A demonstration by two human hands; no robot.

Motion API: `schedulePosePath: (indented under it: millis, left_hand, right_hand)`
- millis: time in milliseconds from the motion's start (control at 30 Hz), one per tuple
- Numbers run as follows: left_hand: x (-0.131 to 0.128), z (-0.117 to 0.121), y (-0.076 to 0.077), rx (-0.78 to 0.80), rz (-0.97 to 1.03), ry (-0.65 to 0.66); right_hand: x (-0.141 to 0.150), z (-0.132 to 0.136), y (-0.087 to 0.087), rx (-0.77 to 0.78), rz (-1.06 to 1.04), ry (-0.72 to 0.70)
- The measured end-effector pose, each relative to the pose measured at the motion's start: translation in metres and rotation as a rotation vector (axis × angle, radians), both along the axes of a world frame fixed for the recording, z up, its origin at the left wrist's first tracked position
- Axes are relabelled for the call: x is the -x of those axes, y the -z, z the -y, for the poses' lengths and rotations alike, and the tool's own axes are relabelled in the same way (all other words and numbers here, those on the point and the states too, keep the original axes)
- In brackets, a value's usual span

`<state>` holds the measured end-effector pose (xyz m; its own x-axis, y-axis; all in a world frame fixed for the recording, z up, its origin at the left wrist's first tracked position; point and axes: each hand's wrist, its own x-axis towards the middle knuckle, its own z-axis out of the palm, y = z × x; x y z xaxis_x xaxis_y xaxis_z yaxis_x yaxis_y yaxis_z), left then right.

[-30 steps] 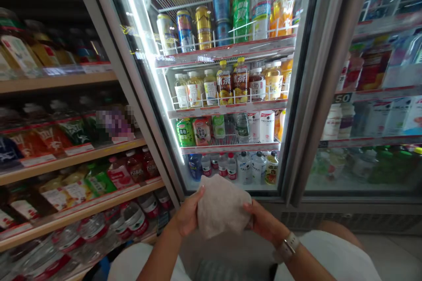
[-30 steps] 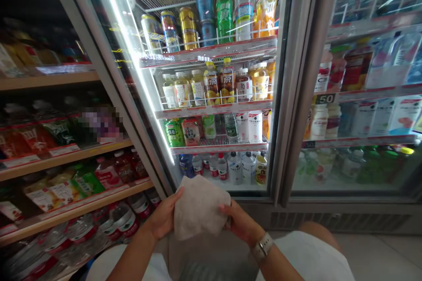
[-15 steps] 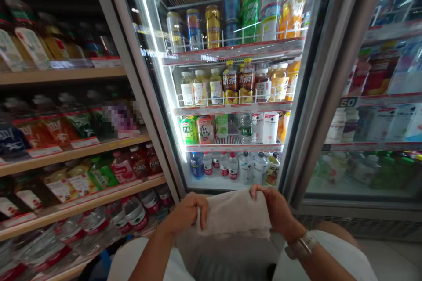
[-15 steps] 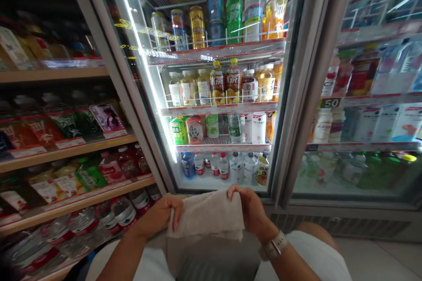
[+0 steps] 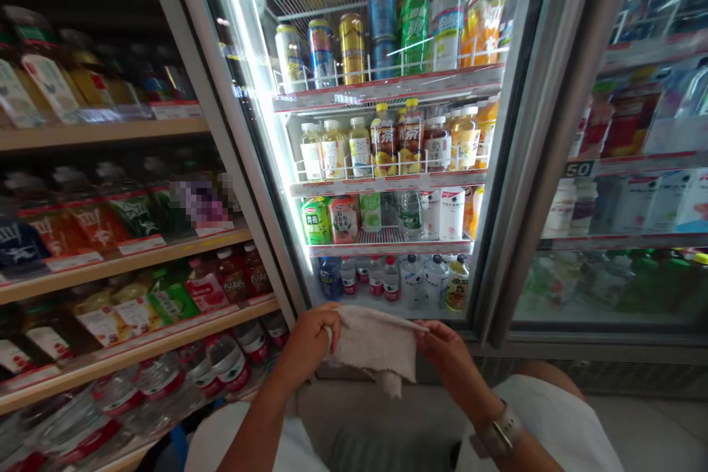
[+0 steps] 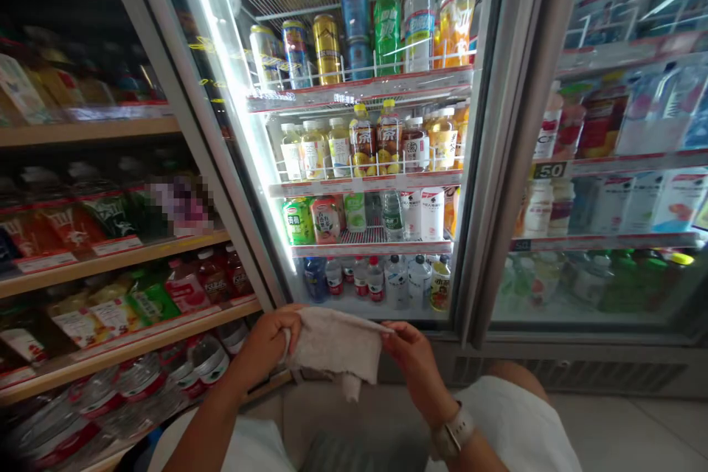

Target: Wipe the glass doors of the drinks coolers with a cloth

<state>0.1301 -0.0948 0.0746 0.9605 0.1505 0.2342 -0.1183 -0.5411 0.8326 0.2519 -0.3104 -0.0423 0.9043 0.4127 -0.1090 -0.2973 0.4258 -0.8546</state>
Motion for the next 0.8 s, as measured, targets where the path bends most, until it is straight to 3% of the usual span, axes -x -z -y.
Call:
schedulePosePath:
  millis: [133,267,400,500,600,733,800]
  left_hand:
    - [-0.005,-0.001,0.001,-0.006,-0.021,0.017]
    - [-0.014,0.006,-0.002,0.006,-0.051,0.123]
    - [-0.019,0.013,-0.014,0.030,-0.092,0.305]
    - [-0.020,0.013,-0.018,0.056,-0.085,0.334]
    - [-0.021,0.009,-0.013,0.095,-0.095,0.322]
    - [-0.030,-0.001,0.012,0.193,-0.142,0.318]
    - [-0.037,-0.009,0.029,0.261,-0.148,0.203]
  right_hand:
    - [-0.008,0.002,0.017,0.128,0.009,0.005]
    - [-0.006,-0.006,0.012,0.286,0.323,0.089]
    - [0.003,-0.014,-0.005,0.192,0.473,-0.153]
    - [0.010,-0.012,-0.007,0.114,0.339,-0.333]
    - [0.019,-0.003,0.000,0.033,0.094,-0.353]
    - [0.024,0.007,0.008,-0.018,-0.175,-0.337]
    - [0.019,0.008,0.011,0.010,-0.213,-0.339]
